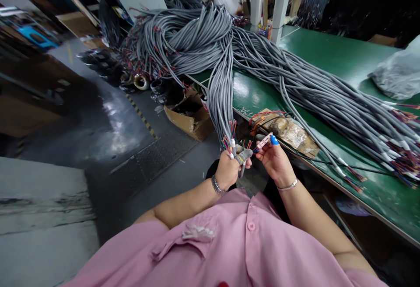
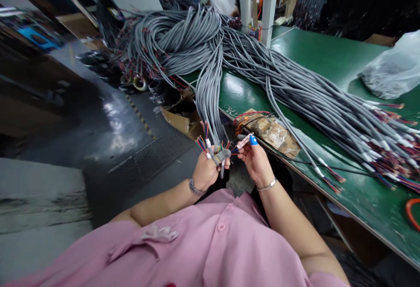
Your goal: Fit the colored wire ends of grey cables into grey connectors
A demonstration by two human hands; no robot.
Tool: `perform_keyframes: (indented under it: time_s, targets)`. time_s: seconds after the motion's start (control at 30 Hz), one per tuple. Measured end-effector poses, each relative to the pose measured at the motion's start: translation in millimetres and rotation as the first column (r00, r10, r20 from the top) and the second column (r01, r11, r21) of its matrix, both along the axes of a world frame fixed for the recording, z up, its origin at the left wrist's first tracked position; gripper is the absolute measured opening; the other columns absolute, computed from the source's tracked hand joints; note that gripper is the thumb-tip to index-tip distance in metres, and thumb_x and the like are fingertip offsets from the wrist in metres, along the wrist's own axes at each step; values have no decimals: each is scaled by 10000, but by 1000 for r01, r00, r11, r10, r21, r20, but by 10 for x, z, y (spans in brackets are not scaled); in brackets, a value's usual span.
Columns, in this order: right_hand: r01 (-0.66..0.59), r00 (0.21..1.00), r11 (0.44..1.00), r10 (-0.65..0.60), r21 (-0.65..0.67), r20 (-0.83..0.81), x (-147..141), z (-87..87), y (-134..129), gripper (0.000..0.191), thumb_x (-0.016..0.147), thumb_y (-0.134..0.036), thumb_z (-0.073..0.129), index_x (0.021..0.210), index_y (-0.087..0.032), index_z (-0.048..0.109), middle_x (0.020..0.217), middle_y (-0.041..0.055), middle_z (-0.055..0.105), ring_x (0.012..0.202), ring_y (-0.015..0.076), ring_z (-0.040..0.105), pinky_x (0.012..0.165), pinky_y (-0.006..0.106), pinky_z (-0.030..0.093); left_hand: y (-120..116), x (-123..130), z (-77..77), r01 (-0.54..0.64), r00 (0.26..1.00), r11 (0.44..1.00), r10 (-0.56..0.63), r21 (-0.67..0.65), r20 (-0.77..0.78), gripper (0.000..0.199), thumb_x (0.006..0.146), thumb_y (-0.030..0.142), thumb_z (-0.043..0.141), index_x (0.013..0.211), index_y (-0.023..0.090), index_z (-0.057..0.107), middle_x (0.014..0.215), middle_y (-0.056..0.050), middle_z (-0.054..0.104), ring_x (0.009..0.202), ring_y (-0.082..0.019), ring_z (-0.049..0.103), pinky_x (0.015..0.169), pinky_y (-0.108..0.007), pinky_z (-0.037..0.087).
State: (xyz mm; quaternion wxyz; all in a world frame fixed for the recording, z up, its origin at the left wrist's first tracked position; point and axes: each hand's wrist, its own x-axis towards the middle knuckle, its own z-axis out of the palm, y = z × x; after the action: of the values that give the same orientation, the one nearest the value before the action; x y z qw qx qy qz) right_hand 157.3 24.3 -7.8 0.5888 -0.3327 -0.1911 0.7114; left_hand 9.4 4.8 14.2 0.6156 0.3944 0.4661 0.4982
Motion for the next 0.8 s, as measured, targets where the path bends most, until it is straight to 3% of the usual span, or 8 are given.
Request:
perform_keyframes:
  time_s: [0.17,0.43,0.8]
  targets:
    - [41,997,999,-38,-34,72,5,29,-6,341,755,-513,730,805,-180,674,724,-2,659,607,98,565,542,209,484,35,19,-15,-6,1000,999,7,-33,16,358,683,444,767,657,155,558,536,7,622,432,-85,551,385,-181,314]
    - [93,994,996,-92,-1,60,-24,20,-10,306,792,-476,704,906,-193,709,912,42,736,728,124,630,621,230,500,60,50,-22,23,999,997,-25,-74,-25,385,652,458,785,651,157,544,518,4,613,428,-92,548,402,-188,366]
    - [9,1000,1000,-8,-7,23,17,-39,-28,394,784,-594,656,857,-207,680,861,24,711,680,116,609,607,232,510,13,4,-35,73,996,997,-75,-37,-45,388,653,459,785,615,153,549,506,1,600,429,-89,533,428,-197,394]
